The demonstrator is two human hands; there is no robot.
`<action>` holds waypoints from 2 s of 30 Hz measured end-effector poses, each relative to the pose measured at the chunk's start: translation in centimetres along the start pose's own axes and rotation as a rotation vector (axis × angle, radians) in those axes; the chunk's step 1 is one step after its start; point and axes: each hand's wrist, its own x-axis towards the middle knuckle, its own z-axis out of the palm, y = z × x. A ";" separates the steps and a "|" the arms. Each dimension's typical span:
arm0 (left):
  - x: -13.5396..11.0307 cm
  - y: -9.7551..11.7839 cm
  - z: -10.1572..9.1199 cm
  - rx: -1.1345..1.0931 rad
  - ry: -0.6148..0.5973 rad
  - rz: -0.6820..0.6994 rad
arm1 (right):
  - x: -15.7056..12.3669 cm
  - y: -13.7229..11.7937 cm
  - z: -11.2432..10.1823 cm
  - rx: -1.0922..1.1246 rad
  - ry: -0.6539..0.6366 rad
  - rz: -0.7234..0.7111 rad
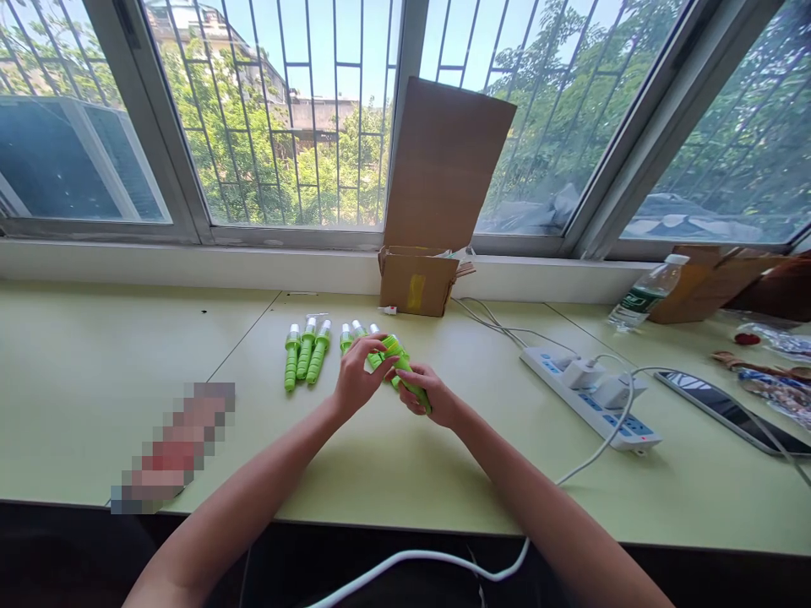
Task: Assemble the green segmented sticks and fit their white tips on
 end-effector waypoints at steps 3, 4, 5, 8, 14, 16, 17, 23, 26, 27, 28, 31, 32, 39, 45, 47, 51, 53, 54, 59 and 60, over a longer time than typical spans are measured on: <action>-0.4 -0.3 0.3 -0.055 0.026 -0.062 | 0.3 0.3 0.0 -0.149 0.102 -0.098; -0.5 -0.4 0.4 -0.071 0.031 -0.075 | 0.5 0.5 0.0 -0.204 0.146 -0.141; -0.6 -0.5 0.4 -0.081 0.035 -0.086 | 0.6 0.7 0.0 -0.261 0.187 -0.182; -0.7 -0.6 0.6 -0.064 0.045 -0.091 | 1.0 1.3 -0.1 -0.437 0.266 -0.278; -0.5 -0.6 0.5 0.008 0.028 -0.049 | 1.0 1.7 -0.2 -0.605 0.345 -0.376; -0.5 -0.6 0.5 0.026 0.015 -0.039 | 0.9 1.7 -0.2 -0.580 0.346 -0.370; -0.5 -0.7 0.4 0.035 0.010 -0.034 | 0.9 1.7 -0.2 -0.559 0.341 -0.364; -0.3 -0.6 0.2 0.081 -0.010 0.009 | 0.8 1.3 0.2 -0.388 0.297 -0.304; -0.2 -0.5 0.1 0.084 -0.009 0.018 | 0.6 0.9 0.6 -0.332 0.276 -0.279; -0.1 -0.5 0.1 0.084 -0.010 0.019 | 0.5 0.7 0.7 -0.321 0.272 -0.274; -0.1 -0.5 0.0 0.084 -0.010 0.019 | 0.5 0.6 0.8 -0.311 0.269 -0.268; 0.0 -0.4 0.0 0.085 -0.012 0.024 | 0.4 0.5 0.9 -0.284 0.262 -0.252; 0.0 -0.4 -0.1 0.085 -0.010 0.028 | 0.4 0.5 0.8 -0.274 0.261 -0.250; 0.1 -0.3 -0.1 0.085 -0.001 0.028 | 0.4 0.7 0.6 -0.181 0.215 -0.247; 0.0 -0.6 0.0 0.062 -0.009 0.003 | 0.6 0.3 0.9 -0.219 0.246 -0.263; 0.0 -0.9 -0.1 0.061 -0.001 -0.013 | 0.8 0.2 1.2 -0.237 0.270 -0.253; 0.1 -1.2 -0.1 0.051 0.016 -0.042 | 1.4 0.5 1.7 -0.239 0.309 -0.248; 0.1 -1.2 -0.1 0.045 0.028 -0.052 | 1.5 0.8 2.0 -0.222 0.325 -0.256; 0.2 -1.2 -0.1 0.044 0.033 -0.054 | 1.5 1.0 2.0 -0.216 0.329 -0.259; 0.2 -0.7 0.0 0.048 0.020 -0.031 | 1.1 1.2 1.9 -0.242 0.332 -0.270; 0.2 -0.6 0.0 0.049 0.015 -0.025 | 1.0 1.2 1.8 -0.248 0.331 -0.276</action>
